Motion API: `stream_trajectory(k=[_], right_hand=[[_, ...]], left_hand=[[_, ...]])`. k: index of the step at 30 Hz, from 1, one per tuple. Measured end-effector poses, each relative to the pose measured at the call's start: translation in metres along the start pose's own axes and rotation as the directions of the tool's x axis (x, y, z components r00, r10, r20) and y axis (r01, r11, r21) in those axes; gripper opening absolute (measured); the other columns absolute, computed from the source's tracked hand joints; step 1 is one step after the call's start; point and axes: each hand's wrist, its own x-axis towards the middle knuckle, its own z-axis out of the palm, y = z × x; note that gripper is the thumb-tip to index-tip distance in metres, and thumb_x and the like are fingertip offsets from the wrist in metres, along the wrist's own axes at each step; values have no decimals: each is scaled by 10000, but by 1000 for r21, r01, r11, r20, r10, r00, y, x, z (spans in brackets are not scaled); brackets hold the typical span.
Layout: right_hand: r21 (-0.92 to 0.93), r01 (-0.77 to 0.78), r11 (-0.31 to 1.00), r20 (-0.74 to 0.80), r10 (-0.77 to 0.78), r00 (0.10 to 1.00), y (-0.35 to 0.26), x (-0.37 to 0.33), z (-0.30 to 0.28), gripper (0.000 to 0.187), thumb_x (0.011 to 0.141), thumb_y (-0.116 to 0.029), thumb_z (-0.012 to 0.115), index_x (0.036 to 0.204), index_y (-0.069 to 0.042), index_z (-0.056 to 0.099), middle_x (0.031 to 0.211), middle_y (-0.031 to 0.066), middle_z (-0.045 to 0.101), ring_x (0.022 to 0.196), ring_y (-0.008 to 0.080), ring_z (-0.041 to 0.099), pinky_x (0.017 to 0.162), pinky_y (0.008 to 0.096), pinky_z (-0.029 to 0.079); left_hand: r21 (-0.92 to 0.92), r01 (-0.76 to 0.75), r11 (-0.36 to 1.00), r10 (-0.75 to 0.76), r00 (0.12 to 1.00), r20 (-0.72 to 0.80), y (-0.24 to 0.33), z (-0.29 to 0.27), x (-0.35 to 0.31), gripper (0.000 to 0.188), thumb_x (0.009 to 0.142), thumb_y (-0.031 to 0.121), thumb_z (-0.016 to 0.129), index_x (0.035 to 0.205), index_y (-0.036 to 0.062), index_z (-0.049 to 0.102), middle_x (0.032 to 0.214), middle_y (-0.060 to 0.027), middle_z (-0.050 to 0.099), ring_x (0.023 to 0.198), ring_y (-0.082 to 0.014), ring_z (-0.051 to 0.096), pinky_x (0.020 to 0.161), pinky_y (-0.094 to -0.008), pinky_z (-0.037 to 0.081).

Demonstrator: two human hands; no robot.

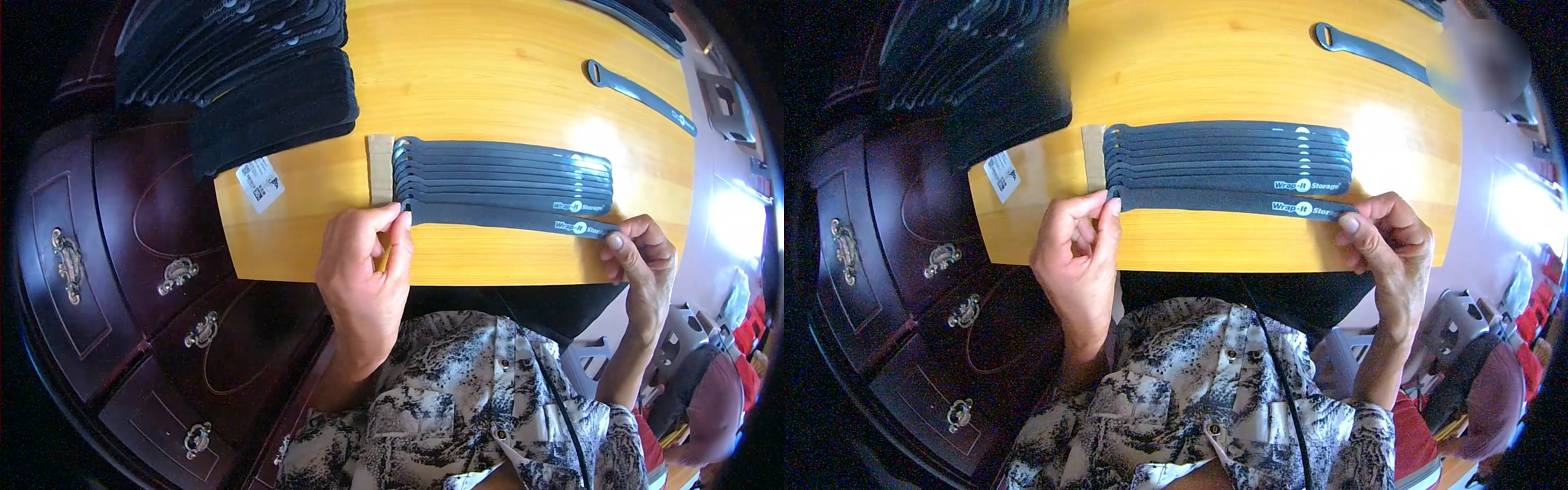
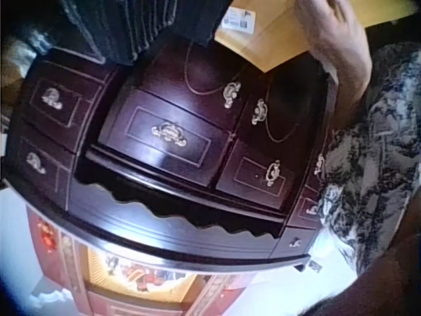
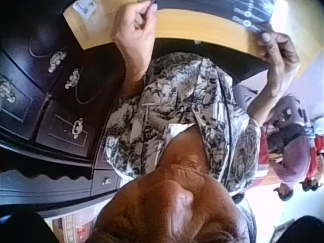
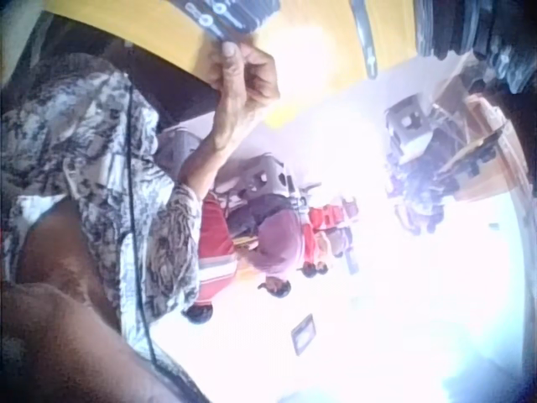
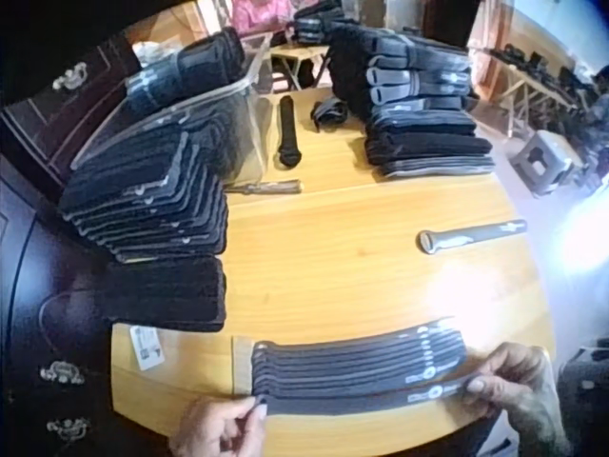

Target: Inspecting and sorting textile straps at a workbench.

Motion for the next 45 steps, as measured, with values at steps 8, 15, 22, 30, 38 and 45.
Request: stream_trajectory(k=[8, 15, 22, 30, 38, 45], right_hand=[[25, -21, 999, -19, 21, 1000, 2, 4, 1, 171, 869, -219, 683, 829, -72, 605, 629, -13, 589, 474, 17, 465, 424, 154, 337], [34, -25, 999, -34, 26, 999, 4, 4, 4, 163, 871, -207, 681, 833, -67, 606, 627, -10, 587, 462, 15, 457, 406, 147, 322], [33, -12, 999, -24, 13, 1000, 5, 5, 2, 159, 871, -202, 680, 835, -66, 607, 621, -13, 582, 463, 14, 462, 400, 149, 320], [62, -104, 993, -57, 107, 993, -4, 4, 4, 137, 841, -163, 717, 848, -51, 638, 653, -1, 619, 489, 26, 491, 421, 156, 341], [102, -117, 988, 7, 117, 993, -3, 10, 4, 137, 849, -128, 710, 872, -16, 634, 692, -6, 637, 558, 17, 537, 460, 155, 413], [36, -60, 998, -20, 61, 998, -3, 11, 2, 148, 836, -123, 721, 849, -10, 627, 691, 4, 644, 584, 23, 554, 506, 168, 446]], left_hand=[[32, -28, 999, 28, 999, 23, 1, 2, 2, 182, 750, -35, 719, 878, 16, 601, 729, -78, 551, 553, -182, 474, 526, -308, 412], [47, -27, 999, 26, 999, 24, -1, 3, 2, 180, 753, -31, 717, 875, 17, 594, 729, -79, 552, 576, -195, 486, 534, -315, 414], [57, 3, 998, -5, 999, 34, 3, 3, 4, 176, 758, -22, 715, 871, 21, 587, 731, -81, 551, 599, -205, 499, 541, -322, 419], [97, 73, 993, -80, 994, 73, 7, 4, 2, 163, 787, 8, 708, 887, 28, 580, 701, -70, 529, 576, -177, 482, 542, -311, 412], [82, 170, 982, -176, 981, 79, 20, 6, 3, 130, 829, -30, 646, 921, 27, 574, 714, -16, 521, 576, -97, 399, 530, -249, 368], [113, 121, 986, -134, 984, 118, 24, 7, 5, 101, 818, -48, 617, 874, 28, 580, 727, -28, 506, 588, -129, 400, 541, -276, 363]])
